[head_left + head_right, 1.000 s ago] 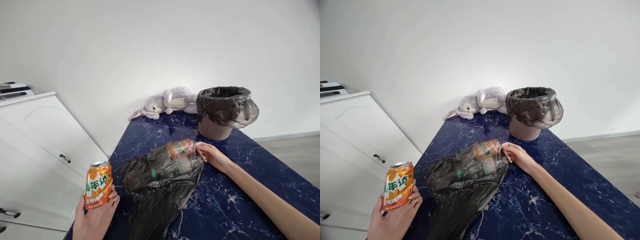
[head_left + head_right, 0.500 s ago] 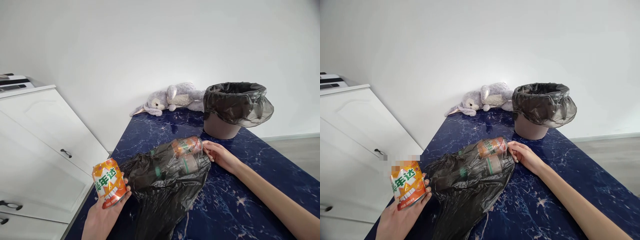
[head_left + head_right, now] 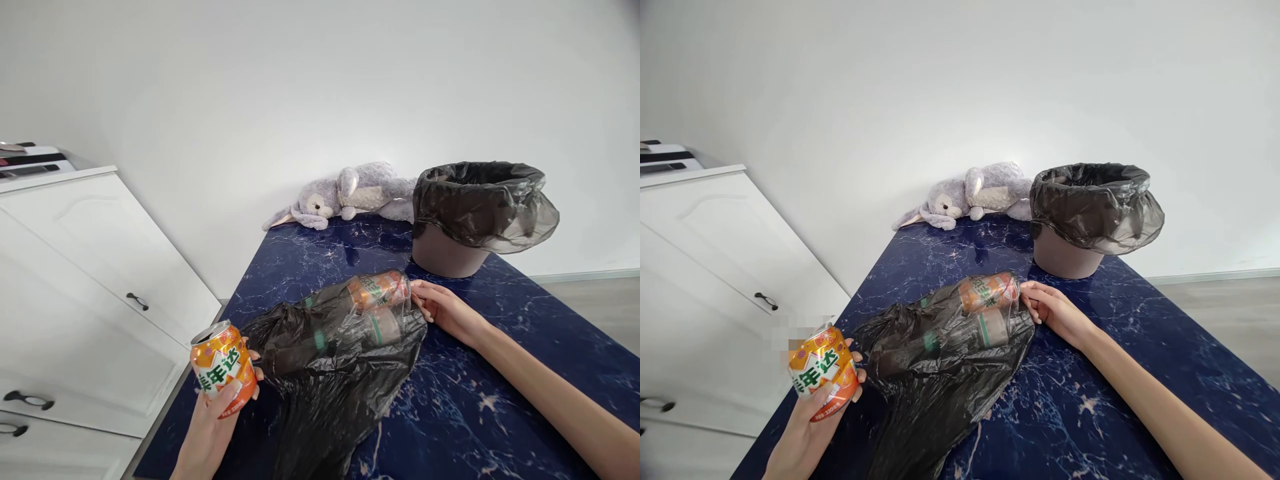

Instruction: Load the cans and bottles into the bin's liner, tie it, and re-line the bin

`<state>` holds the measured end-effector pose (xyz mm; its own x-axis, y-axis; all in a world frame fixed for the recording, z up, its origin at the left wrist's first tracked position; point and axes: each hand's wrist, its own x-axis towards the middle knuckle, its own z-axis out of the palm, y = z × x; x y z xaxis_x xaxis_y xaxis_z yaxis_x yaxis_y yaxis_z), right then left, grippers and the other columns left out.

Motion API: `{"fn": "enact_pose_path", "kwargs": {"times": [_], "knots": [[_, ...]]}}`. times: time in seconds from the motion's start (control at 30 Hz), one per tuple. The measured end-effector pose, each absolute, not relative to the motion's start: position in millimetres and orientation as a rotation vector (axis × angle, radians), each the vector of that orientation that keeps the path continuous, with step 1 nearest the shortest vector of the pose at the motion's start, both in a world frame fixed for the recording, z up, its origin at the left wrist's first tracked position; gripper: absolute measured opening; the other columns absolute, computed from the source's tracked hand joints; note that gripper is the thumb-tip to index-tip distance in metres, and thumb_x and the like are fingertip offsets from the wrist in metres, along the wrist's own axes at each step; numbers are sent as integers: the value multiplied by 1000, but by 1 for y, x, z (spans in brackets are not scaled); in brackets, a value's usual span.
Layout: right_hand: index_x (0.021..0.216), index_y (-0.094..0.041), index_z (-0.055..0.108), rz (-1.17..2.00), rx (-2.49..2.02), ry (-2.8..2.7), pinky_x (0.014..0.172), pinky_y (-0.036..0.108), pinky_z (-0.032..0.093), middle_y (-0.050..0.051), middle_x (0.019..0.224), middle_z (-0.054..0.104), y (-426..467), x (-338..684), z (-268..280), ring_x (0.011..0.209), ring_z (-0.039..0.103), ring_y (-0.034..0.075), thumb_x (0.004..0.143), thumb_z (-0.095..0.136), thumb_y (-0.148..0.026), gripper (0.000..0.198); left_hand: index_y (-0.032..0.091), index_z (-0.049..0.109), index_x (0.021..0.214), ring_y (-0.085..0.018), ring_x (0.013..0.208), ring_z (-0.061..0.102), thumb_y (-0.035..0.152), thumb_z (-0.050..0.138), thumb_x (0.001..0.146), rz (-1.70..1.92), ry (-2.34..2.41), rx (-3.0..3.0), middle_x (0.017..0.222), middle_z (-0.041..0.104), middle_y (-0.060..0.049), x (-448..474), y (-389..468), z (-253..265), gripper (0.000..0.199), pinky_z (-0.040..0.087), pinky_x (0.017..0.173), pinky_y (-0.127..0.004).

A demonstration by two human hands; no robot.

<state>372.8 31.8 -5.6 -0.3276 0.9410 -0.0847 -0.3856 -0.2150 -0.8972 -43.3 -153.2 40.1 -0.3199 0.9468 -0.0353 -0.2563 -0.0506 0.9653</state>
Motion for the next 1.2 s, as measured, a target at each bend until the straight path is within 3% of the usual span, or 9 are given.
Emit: {"fn": "enact_pose_path", "kwargs": {"times": [0.23,0.4,0.63,1.2], "knots": [[91,-20,73,1717,-833,-1010,48,21,35,-4,70,53,32,372,-6,54,42,7,77,94,-51,40,22,77,123,-33,110,72,43,99,66,1591,1336,839,113,78,-9,-46,-153,36,64,61,100,-40],[93,-20,74,1718,-835,-1015,49,22,36,-3,71,54,32,374,-8,54,41,8,81,92,-50,37,18,80,110,-32,105,73,46,99,65,1602,1385,834,110,78,-11,-40,-156,38,57,63,92,-36],[91,-20,73,1718,-837,-1021,49,22,35,-3,73,54,32,374,-9,55,42,7,81,92,-50,37,19,83,109,-25,95,75,45,100,63,1679,1406,762,105,79,-8,-27,-158,43,56,63,86,-28],[87,-20,71,1715,-855,-1027,49,23,35,-3,71,53,30,372,-4,55,42,9,79,93,-51,39,19,79,115,-29,99,75,44,98,67,1670,1415,766,106,80,-8,-27,-156,43,58,62,84,-31]]}}
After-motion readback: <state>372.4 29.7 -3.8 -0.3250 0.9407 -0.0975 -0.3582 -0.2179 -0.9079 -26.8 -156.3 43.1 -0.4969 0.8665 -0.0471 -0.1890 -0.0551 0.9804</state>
